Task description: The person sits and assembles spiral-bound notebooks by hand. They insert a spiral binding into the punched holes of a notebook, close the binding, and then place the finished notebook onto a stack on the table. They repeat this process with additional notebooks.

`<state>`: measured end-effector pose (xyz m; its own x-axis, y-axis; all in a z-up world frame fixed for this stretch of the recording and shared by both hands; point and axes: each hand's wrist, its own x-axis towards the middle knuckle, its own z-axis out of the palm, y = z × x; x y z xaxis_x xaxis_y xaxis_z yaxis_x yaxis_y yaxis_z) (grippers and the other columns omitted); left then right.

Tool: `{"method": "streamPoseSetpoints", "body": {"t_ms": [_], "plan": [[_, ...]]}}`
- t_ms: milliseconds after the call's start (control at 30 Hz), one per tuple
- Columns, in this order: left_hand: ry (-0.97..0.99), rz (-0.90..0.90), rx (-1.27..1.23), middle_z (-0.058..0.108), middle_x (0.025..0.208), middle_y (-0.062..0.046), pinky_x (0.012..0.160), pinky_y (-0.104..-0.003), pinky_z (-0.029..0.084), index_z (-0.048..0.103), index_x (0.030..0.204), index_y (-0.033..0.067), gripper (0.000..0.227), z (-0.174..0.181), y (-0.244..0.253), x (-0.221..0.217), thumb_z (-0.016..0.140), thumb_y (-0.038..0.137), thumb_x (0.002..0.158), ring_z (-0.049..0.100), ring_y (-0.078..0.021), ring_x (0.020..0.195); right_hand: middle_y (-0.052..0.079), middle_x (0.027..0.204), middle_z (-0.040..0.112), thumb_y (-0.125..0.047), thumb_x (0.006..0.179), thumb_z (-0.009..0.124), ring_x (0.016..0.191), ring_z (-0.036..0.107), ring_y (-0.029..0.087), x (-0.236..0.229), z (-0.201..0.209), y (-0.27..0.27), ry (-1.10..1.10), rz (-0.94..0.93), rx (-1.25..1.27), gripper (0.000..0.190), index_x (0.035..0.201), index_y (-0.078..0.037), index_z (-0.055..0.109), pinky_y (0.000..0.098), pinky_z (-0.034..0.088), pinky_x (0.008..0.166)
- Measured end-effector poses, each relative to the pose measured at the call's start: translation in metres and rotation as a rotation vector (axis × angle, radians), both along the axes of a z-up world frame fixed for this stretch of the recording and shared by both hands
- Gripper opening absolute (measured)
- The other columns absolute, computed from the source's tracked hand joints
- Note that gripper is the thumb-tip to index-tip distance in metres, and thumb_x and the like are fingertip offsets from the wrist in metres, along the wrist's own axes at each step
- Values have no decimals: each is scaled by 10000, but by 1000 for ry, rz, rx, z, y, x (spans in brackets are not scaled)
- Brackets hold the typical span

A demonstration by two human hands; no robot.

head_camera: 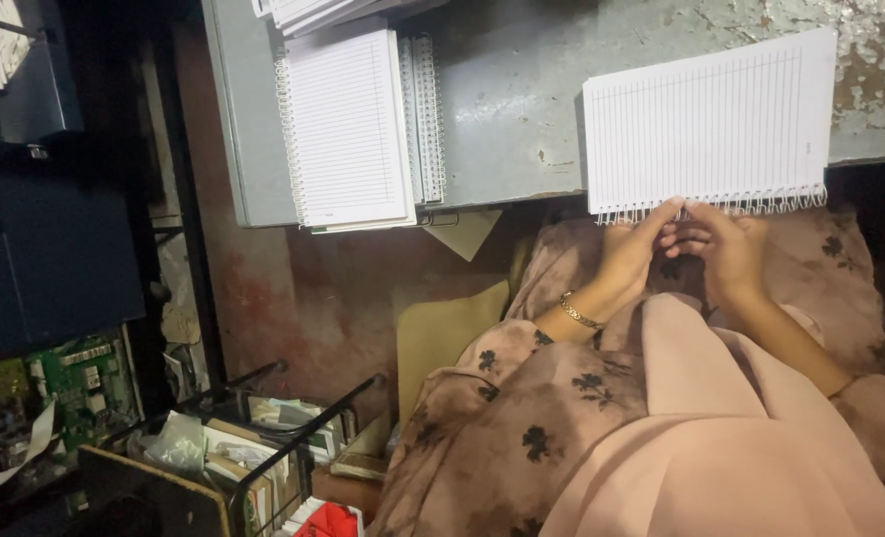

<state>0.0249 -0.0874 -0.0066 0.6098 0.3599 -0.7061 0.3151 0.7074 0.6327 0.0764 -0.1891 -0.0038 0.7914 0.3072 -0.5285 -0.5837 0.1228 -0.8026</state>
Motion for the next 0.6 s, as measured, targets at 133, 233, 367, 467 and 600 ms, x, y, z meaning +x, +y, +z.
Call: {"method": "streamPoseSetpoints", "body": {"t_ms": [133,233,367,467,600], "plan": [[-33,-5,-29,629,655,33,496,-179,507,640,710,156,281,9,2,-1,813,320,860,599,-71,591,193,764,682,-204,1071,686,631,688,241,-2,3,-2,-27,55,-3,300,944,68,681,304,594,521],[-145,41,-61,737,741,-29,534,-219,567,740,805,111,248,11,-3,-4,817,329,896,714,-131,675,232,970,716,-207,1102,619,813,728,287,-3,14,-17,-168,201,-116,304,1080,93,664,347,640,656],[-156,-28,-76,611,622,54,740,-237,600,603,648,192,367,-1,-14,-3,803,376,895,651,-97,625,200,993,710,-238,1174,556,777,715,246,-5,-2,-31,-191,119,-11,318,1053,47,631,307,634,625],[-192,24,-46,692,698,5,509,-166,535,686,741,141,270,-7,-26,11,829,331,870,635,-58,601,177,925,700,-211,1146,634,768,718,231,-2,-11,-31,-202,10,-27,252,1037,16,635,309,647,628],[-60,19,-59,682,726,32,473,-139,477,704,811,142,223,2,-27,18,837,320,832,619,-32,632,100,908,730,-260,1119,696,741,718,153,-1,-11,-30,-233,-1,-247,266,969,-42,671,246,617,645]]}}
